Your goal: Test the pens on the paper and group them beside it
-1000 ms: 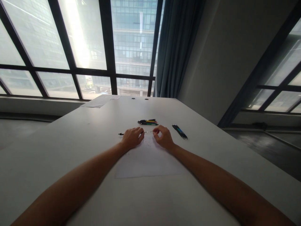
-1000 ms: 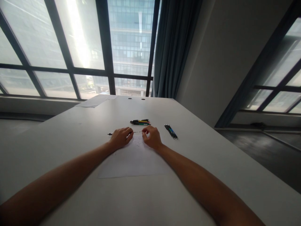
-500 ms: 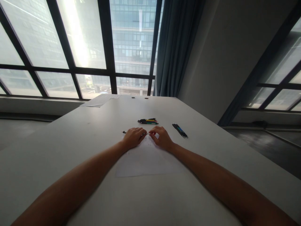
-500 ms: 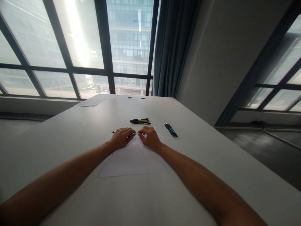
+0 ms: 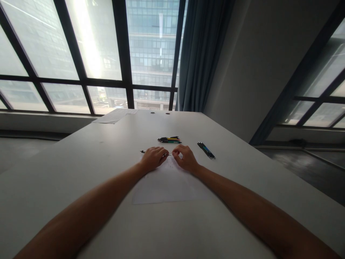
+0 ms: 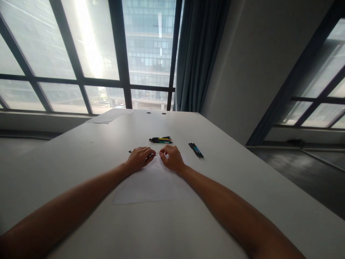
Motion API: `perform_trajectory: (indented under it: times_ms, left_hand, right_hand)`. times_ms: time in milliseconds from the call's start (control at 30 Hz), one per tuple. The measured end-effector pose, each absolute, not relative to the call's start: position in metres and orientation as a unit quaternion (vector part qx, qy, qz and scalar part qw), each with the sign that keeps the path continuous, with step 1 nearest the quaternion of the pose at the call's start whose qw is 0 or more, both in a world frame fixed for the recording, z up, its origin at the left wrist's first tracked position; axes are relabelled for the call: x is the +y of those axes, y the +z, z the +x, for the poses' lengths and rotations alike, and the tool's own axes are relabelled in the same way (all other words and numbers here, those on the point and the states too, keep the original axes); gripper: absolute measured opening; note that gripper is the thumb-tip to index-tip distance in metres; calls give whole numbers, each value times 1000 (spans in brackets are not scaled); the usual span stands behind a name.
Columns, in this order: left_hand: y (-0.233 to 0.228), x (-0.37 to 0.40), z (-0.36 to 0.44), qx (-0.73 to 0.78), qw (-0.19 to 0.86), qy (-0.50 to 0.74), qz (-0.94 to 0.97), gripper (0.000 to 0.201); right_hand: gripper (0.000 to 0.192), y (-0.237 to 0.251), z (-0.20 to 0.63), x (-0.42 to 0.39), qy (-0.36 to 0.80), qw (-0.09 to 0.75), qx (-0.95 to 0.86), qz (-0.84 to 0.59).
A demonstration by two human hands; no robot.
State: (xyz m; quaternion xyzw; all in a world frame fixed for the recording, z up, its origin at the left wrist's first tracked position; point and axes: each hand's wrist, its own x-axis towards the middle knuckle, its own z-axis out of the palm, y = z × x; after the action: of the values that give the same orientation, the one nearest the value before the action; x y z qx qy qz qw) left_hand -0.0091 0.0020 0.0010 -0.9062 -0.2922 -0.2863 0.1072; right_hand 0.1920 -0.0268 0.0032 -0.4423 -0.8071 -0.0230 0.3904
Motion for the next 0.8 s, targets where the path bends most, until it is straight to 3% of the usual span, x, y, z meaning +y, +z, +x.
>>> perform_trajectory:
  times_ms: [133, 600, 800]
  left_hand:
    - [2, 1, -9, -294, 109, -288, -905, 26]
    - [-4, 6, -9, -276, 135, -328, -893, 18]
    - [-2, 3, -9, -306, 126, -315, -889, 19]
  right_hand:
    - [16, 2, 192, -25, -25, 394, -811, -431]
    - [3, -1, 197, -20, -75, 448, -792, -408]
    - [3, -2, 216, -8, -138, 371, -741, -543]
